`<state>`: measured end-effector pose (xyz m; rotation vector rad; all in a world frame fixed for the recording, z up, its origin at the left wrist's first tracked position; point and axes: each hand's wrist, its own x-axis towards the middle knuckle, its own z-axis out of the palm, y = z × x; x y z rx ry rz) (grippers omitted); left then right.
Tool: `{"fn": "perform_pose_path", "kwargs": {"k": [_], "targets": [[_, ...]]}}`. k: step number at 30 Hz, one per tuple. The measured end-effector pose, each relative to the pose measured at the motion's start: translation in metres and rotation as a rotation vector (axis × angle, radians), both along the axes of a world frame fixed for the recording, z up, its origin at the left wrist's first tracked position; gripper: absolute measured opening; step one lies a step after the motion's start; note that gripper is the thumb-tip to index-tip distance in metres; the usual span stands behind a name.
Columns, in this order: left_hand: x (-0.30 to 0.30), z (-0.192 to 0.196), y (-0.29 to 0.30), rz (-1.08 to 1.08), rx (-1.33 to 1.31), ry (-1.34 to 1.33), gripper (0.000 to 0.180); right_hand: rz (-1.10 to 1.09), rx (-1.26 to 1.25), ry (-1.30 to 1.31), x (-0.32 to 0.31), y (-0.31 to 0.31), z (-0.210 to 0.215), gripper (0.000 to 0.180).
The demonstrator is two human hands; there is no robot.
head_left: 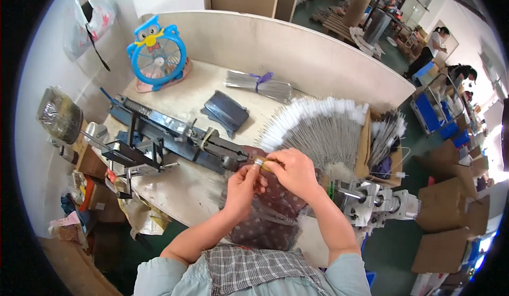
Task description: Using a manual machine and a screwdriver to assemble brush components by inserting bristles into holders and securing them.
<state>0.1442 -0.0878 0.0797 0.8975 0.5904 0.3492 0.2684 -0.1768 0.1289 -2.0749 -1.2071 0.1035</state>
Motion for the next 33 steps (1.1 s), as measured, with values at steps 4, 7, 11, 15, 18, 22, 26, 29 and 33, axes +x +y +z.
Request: {"fn": "perform_pose_path", "kwargs": {"k": [4,7,11,15,18,22,26,29,33], "targets": [[0.003,0.014,0.005,-0.094,-0.034,0.011,0.038,-0.033,-0.081,0.247,0.003,0.002,0.006,0.019],[0.008,0.006,0.008,-0.085,-0.124,0.009,0.051,-0.061,-0.114,0.186,-0.004,0.002,0.003,0.02],[0.011,0.007,-0.001,0.073,-0.258,-0.06,0.039,-0.079,0.038,-0.229,-0.026,0.004,-0.002,0.032],[0.008,0.003,-0.003,0.12,-0.26,-0.228,0.031,-0.139,0.08,-0.336,-0.033,0.016,-0.009,0.031],[0.016,0.009,-0.005,0.137,-0.244,-0.133,0.024,-0.136,0.118,-0.369,-0.024,0.007,-0.007,0.029],[0.015,0.001,-0.008,0.141,-0.222,-0.152,0.012,-0.103,0.147,-0.383,-0.022,0.0,-0.006,0.026],[0.014,-0.003,-0.008,0.173,-0.213,-0.165,0.005,-0.078,0.166,-0.418,-0.02,-0.005,-0.011,0.025],[0.013,0.001,-0.01,0.176,-0.205,-0.156,0.004,-0.051,0.137,-0.425,-0.019,-0.01,-0.01,0.024],[0.015,0.01,-0.014,0.174,-0.187,-0.172,0.006,-0.055,0.125,-0.399,-0.017,-0.022,-0.008,0.024]]}}
